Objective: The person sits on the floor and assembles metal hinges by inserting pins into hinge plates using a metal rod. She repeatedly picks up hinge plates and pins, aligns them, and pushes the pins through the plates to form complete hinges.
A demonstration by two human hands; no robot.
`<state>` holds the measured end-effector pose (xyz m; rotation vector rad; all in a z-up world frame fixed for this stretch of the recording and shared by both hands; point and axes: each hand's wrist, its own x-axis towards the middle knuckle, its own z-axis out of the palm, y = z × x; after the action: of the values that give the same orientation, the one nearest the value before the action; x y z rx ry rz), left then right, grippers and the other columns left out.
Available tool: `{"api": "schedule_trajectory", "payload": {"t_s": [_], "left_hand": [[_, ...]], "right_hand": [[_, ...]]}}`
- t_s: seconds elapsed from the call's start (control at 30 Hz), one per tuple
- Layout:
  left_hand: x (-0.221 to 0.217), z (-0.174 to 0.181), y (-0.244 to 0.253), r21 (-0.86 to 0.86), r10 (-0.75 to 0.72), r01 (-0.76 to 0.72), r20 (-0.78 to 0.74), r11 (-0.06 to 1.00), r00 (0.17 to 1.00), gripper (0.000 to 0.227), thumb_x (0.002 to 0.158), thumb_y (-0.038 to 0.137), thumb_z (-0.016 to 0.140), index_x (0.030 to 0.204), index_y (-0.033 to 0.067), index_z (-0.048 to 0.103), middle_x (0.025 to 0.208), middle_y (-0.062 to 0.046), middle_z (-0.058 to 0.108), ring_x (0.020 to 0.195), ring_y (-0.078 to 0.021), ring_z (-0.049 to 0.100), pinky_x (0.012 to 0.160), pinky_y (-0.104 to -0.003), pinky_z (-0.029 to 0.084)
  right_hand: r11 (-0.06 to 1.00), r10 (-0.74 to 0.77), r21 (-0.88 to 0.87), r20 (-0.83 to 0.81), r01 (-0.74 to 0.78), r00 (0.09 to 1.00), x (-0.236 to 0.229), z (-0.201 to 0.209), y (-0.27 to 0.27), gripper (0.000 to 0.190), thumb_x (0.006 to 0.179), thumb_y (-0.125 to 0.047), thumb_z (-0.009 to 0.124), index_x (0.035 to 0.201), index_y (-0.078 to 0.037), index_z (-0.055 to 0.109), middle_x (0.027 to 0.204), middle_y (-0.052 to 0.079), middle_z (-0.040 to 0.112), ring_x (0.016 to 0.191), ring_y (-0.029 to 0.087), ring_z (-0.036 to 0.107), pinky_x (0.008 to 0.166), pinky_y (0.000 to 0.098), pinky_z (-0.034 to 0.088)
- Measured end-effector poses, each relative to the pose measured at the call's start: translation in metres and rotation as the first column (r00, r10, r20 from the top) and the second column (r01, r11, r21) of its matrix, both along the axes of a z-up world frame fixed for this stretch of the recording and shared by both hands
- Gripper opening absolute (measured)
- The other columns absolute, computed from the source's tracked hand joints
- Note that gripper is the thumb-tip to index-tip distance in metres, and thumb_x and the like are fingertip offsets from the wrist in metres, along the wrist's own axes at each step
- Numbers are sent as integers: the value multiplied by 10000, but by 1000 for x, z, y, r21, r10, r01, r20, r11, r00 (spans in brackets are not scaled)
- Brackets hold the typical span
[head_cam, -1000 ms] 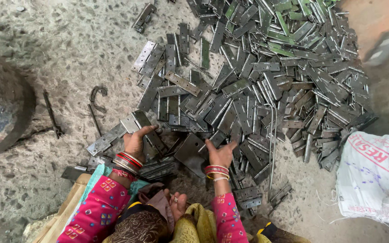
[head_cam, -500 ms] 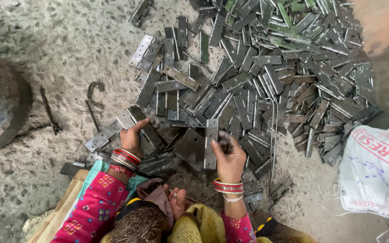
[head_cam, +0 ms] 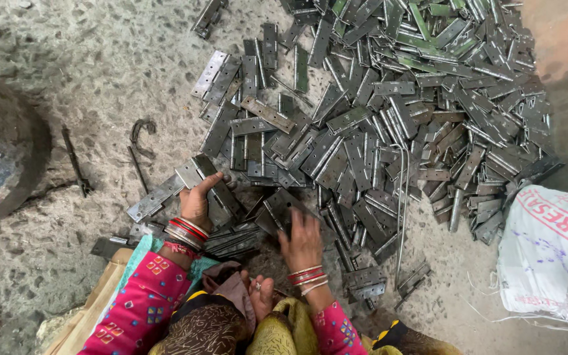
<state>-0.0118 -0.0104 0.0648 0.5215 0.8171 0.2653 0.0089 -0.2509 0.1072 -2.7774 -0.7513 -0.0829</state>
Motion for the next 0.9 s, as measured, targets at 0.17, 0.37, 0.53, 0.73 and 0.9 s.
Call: {"api": "schedule_trajectory", "payload": {"t_s": [0.17, 0.37, 0.53, 0.73, 0.9], "left_hand": [[-1, 6, 1, -4, -4, 4, 16, 1000, 1000, 298, 773, 102, 786, 1018, 0, 652, 875, -112, 718, 709, -244, 717, 618, -414, 614], [-1, 7, 2, 0, -15, 15, 26, 1000, 1000, 313, 765, 112, 783, 1026, -6, 655, 889, -114, 719, 710, -236, 725, 634, -413, 618], [-1, -5, 1, 1, 4, -4, -31, 1000, 1000, 316, 761, 96, 761, 1025, -46, 659, 884, -137, 715, 701, -246, 707, 630, -402, 608], [1, -19, 0, 61, 37, -33, -57, 998, 998, 344, 743, 61, 736, 1051, -19, 607, 865, -109, 666, 698, -247, 685, 632, -416, 606], [-2, -15, 0, 16, 69, -69, 24, 997, 997, 334, 748, 61, 716, 1051, -39, 615, 876, -129, 723, 738, -261, 731, 667, -410, 626]], "right_hand": [[997, -76, -5, 5, 76, 997, 5, 1, 3, 570, 701, -175, 856, 1180, -8, 596, 1104, 250, 569, 1064, 449, 547, 894, 519, 479], [998, -30, 50, -116, 36, 993, 7, -6, 1, 381, 788, -170, 827, 1086, -25, 640, 980, 208, 651, 947, 411, 639, 794, 495, 518], [954, -39, 294, -52, 52, 998, 3, 15, 9, 254, 883, -193, 777, 1079, -40, 722, 951, 148, 749, 785, 293, 738, 653, 387, 566], [763, -43, 608, 386, -219, 922, -6, 53, -3, 219, 1009, -172, 729, 1195, -60, 693, 1039, 114, 730, 902, 206, 717, 735, 311, 581], [993, 118, -47, 316, -109, 941, 2, 19, 6, 352, 892, -143, 802, 1235, -122, 722, 968, 118, 720, 884, 245, 670, 698, 401, 501]]}}
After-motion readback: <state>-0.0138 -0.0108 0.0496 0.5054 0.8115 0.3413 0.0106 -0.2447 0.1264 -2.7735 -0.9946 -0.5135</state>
